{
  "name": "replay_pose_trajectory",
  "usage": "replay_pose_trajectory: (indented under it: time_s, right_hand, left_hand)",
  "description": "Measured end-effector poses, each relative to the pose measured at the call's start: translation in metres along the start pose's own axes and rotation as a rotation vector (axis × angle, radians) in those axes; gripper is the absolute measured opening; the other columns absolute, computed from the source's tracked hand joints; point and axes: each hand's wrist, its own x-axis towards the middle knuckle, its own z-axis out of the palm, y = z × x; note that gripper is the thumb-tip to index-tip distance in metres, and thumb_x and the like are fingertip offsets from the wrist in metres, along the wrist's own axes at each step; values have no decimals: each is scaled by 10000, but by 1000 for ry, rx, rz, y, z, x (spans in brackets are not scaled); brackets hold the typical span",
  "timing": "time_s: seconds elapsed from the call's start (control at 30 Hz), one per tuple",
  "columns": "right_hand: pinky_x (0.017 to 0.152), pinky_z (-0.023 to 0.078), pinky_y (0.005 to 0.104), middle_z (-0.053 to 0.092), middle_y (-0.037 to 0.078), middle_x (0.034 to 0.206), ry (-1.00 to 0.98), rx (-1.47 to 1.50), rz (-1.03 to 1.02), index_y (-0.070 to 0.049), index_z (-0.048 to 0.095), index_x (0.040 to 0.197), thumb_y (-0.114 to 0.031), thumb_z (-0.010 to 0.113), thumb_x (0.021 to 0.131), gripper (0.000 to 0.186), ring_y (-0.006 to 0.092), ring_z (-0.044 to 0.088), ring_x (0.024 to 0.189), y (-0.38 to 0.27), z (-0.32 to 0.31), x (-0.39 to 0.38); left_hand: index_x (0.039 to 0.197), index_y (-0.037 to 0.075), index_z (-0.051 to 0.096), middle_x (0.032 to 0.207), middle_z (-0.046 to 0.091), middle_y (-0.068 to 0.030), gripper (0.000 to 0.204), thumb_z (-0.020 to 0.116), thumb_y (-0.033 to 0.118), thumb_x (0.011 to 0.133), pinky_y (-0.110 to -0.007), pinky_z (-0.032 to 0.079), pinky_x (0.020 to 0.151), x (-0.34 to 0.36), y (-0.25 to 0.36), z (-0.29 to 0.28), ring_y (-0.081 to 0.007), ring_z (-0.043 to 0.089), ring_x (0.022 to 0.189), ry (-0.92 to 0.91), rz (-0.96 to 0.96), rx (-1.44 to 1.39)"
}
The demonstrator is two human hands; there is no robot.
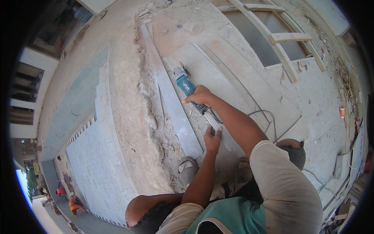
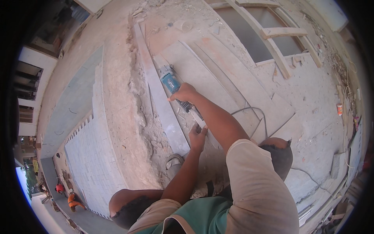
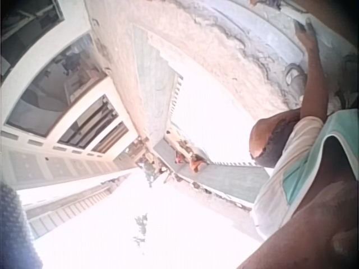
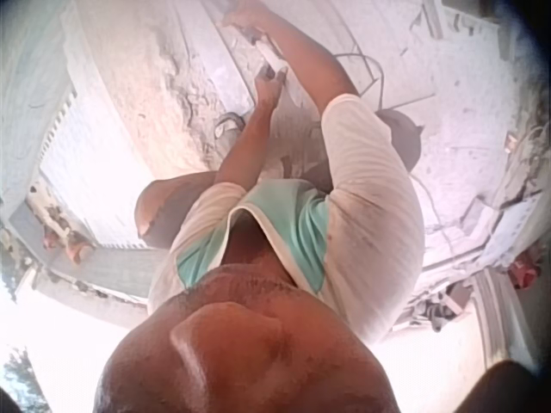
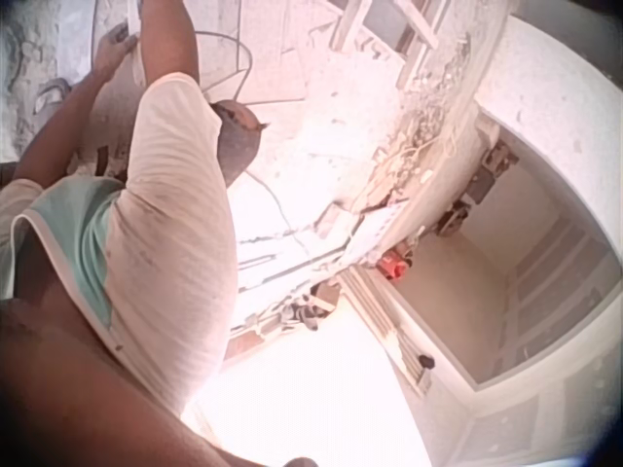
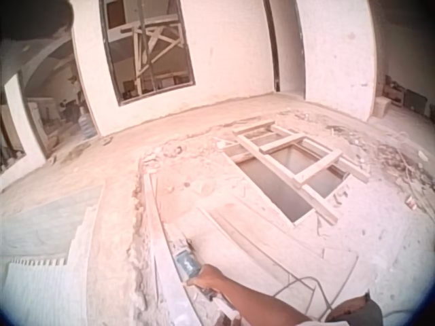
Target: The person uses an angle grinder to cut along a marked line on a piece of stone tile.
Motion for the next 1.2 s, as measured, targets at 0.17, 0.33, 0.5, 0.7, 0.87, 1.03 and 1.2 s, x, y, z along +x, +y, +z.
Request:
replay_pose_trajectory:
  time_s: [0.17, 0.33, 0.5, 0.7, 0.87, 1.03, 1.2]
  right_hand:
    - [857, 518, 354, 691, 251, 1043, 10, -9, 14, 104, 679, 989, -428, 902, 564, 716, 320, 691, 973, 0, 1, -2]
    - [846, 523, 353, 694, 249, 1026, 13, -14, 12, 100, 682, 981, -432, 900, 558, 714, 316, 694, 961, 2, 1, -7]
    - [790, 513, 352, 691, 240, 926, 36, -5, -33, 66, 684, 853, -432, 903, 560, 618, 312, 689, 860, 8, 1, -15]
    - [791, 513, 355, 691, 237, 918, 39, -27, -32, 63, 683, 845, -436, 902, 559, 615, 309, 688, 854, 12, 3, -17]
    - [848, 529, 347, 697, 241, 1026, -7, -59, 2, 90, 685, 984, -458, 891, 559, 723, 314, 698, 951, 13, 1, -19]
    - [849, 529, 349, 698, 243, 1020, 10, -55, 2, 95, 683, 980, -460, 893, 552, 731, 320, 696, 960, 14, 2, -24]
    - [847, 529, 354, 698, 245, 1012, 2, -50, 2, 92, 687, 971, -456, 895, 548, 723, 324, 696, 957, 16, 1, -27]
  left_hand:
    - [1277, -133, 520, 1108, 662, -128, 447, 672, 76, 912, -280, 488, 828, 0, -1, 0, -148, 615, 978, 3, -41, -14]
    - [1287, -137, 511, 1124, 659, -138, 457, 668, 72, 913, -277, 490, 829, 0, -2, -1, -157, 619, 989, -6, -23, 19]
    - [1315, -142, 484, 1119, 656, -144, 498, 675, 71, 907, -281, 494, 827, 1, -5, 0, -164, 619, 976, 4, -12, -21]
    - [1303, -136, 497, 1071, 659, -126, 499, 692, 66, 890, -277, 489, 801, 1, -6, -1, -150, 608, 924, 9, -27, -23]
    - [1281, -124, 521, 1043, 663, -113, 465, 684, 52, 883, -271, 486, 781, 3, -8, -2, -137, 607, 902, 2, -31, -31]
    - [1272, -125, 525, 1016, 662, -106, 455, 683, 51, 883, -268, 485, 759, 4, -9, -4, -129, 602, 873, 0, -8, 48]
    - [1281, -126, 521, 1001, 661, -99, 466, 689, 50, 884, -268, 485, 742, 2, -8, -2, -127, 598, 853, 0, 19, -6]
